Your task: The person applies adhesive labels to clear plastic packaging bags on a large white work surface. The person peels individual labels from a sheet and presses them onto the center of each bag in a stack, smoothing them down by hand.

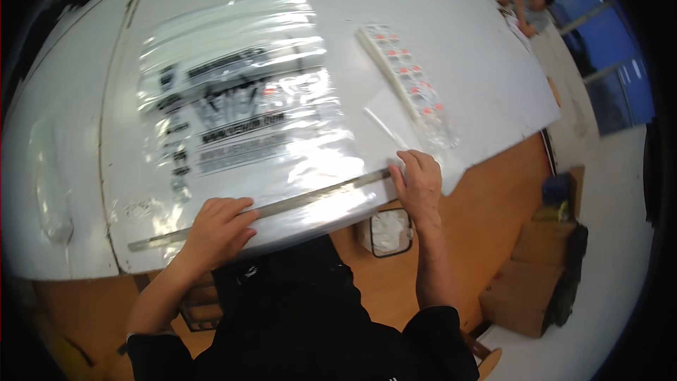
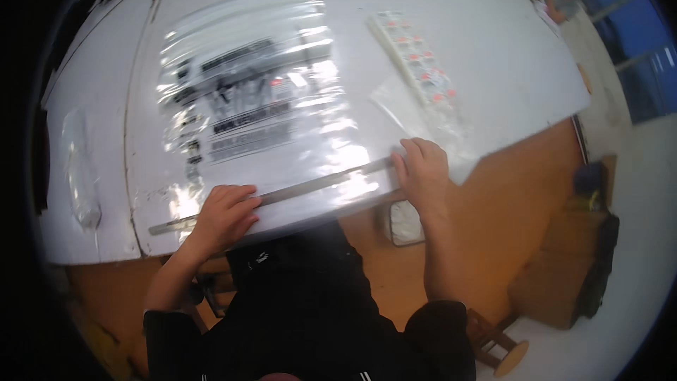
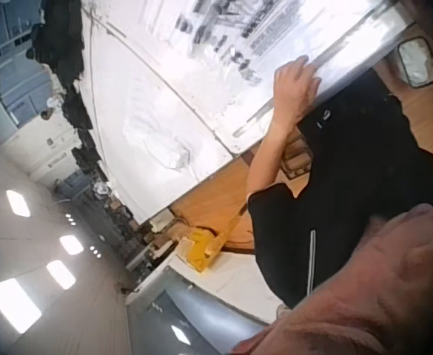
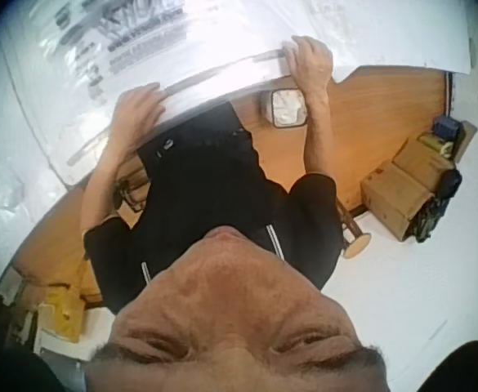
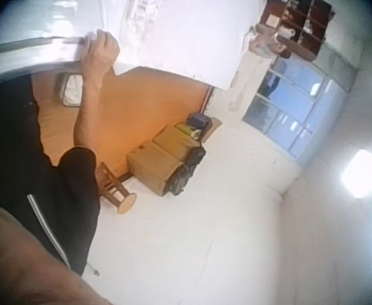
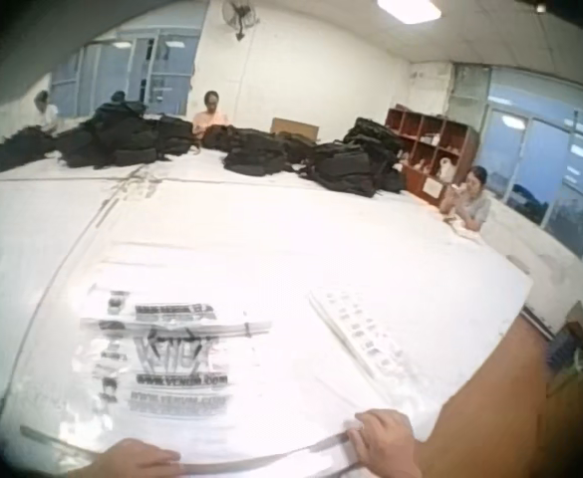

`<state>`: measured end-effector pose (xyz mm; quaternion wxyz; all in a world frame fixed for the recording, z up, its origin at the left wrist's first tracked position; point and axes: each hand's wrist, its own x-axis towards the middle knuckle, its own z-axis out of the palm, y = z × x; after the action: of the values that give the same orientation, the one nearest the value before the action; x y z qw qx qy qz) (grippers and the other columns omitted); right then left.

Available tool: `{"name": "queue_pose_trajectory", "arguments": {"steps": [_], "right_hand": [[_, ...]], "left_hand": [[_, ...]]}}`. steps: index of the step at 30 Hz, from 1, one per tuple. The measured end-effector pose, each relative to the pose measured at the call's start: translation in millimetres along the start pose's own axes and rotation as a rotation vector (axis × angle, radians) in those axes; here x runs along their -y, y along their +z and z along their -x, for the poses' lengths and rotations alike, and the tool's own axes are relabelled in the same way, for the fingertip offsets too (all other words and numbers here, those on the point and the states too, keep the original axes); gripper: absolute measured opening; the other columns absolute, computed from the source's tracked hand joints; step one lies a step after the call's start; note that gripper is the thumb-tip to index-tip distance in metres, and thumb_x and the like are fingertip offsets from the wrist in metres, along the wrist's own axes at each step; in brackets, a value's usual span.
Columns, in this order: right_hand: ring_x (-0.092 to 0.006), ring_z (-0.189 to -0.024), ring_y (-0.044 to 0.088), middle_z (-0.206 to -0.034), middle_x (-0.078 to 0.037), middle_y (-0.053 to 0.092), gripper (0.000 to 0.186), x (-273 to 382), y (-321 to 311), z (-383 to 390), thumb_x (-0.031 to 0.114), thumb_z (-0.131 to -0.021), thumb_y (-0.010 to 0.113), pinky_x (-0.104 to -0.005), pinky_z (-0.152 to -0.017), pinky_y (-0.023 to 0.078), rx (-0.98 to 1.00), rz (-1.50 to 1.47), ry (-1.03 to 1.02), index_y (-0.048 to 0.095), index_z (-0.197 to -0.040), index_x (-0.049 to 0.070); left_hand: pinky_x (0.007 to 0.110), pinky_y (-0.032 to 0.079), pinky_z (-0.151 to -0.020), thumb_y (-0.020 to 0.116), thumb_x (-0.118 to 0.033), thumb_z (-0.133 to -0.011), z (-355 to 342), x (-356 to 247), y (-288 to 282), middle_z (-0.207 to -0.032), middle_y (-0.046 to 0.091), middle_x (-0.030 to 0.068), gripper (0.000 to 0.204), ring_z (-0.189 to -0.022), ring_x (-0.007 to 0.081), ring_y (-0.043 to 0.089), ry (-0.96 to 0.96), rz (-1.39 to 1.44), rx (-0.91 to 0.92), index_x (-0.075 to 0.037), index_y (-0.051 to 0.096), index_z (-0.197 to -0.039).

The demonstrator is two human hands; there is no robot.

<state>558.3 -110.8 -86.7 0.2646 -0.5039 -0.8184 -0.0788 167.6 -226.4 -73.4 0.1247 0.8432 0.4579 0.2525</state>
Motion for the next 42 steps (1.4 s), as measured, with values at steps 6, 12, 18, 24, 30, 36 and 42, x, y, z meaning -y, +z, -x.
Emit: {"name": "queue_pose_trajectory", "arguments": {"steps": [6, 12, 18, 24, 30, 36, 42], "right_hand": [[-0.0323, -0.1, 0.063, -0.106, -0.011, 0.068, 0.03, -43, -23, 21, 0.014, -0.082, 0.077, -0.0445, -0.086, 0.049, -0.08, 0.159, 0.172, 0.068, -0.109, 0.007], [-0.0313, -0.102, 0.064, -0.109, -0.011, 0.069, 0.028, -69, -25, 16, 0.022, -0.088, 0.072, -0.0429, -0.088, 0.051, -0.086, 0.148, 0.458, 0.069, -0.111, 0.008], [-0.0359, -0.109, 0.062, -0.118, -0.014, 0.066, 0.044, -84, -25, 45, 0.036, -0.09, 0.07, -0.0454, -0.093, 0.051, -0.088, 0.255, 0.652, 0.066, -0.122, 0.006], [-0.0311, -0.108, 0.063, -0.121, -0.019, 0.064, 0.063, -104, -17, 89, 0.035, -0.089, 0.072, -0.0417, -0.092, 0.051, -0.238, -0.079, 1.015, 0.053, -0.134, -0.004], [-0.0104, -0.073, 0.064, -0.098, -0.006, 0.068, 0.05, -96, -19, 91, 0.025, -0.094, 0.071, -0.0223, -0.06, 0.051, -0.251, -0.824, 1.2, 0.054, -0.131, -0.004], [-0.0087, -0.067, 0.062, -0.089, -0.003, 0.067, 0.039, -86, -20, 102, 0.02, -0.095, 0.068, -0.0216, -0.058, 0.05, -0.251, -0.912, 1.198, 0.057, -0.125, -0.003], [-0.0077, -0.062, 0.061, -0.081, -0.001, 0.066, 0.024, -62, -25, 90, 0.02, -0.095, 0.069, -0.021, -0.054, 0.049, -0.123, -0.974, 1.18, 0.062, -0.108, 0.002]], "left_hand": [[0.043, 0.048, -0.089, 0.08, -0.007, -0.074, 0, 3, 3, -0.116, 0.067, 0.0111, 0.034, -0.101, 0.0312, 0.063, -0.017, 0.019, 0.02, -0.005, 0.069, -0.105], [0.043, 0.048, -0.089, 0.079, -0.005, -0.074, -15, -5, 4, -0.113, 0.068, 0.0119, 0.029, -0.1, 0.0318, 0.064, -0.006, 0.056, 0.006, -0.004, 0.07, -0.102], [0.043, 0.048, -0.089, 0.078, -0.002, -0.074, -17, -14, 7, -0.112, 0.068, 0.0119, 0.028, -0.101, 0.0318, 0.064, -0.018, 0.073, 0.015, -0.004, 0.07, -0.101], [0.042, 0.048, -0.089, 0.077, -0.001, -0.074, -12, -15, 9, -0.112, 0.069, 0.0118, 0.029, -0.1, 0.032, 0.064, -0.036, 0.106, 0.005, -0.004, 0.07, -0.102], [0.041, 0.048, -0.088, 0.078, -0.002, -0.076, -25, -27, 10, -0.112, 0.069, 0.011, 0.027, -0.1, 0.0313, 0.064, 0.016, 0.143, -0.016, -0.005, 0.07, -0.102], [0.041, 0.048, -0.088, 0.077, -0.003, -0.077, -37, -39, 18, -0.113, 0.069, 0.01, 0.027, -0.099, 0.0303, 0.064, 0.049, 0.179, -0.004, -0.006, 0.07, -0.103], [0.041, 0.047, -0.089, 0.077, -0.004, -0.078, -36, -35, 20, -0.113, 0.069, 0.0093, 0.026, -0.1, 0.0297, 0.064, 0.074, 0.17, 0.025, -0.007, 0.07, -0.102]]}}
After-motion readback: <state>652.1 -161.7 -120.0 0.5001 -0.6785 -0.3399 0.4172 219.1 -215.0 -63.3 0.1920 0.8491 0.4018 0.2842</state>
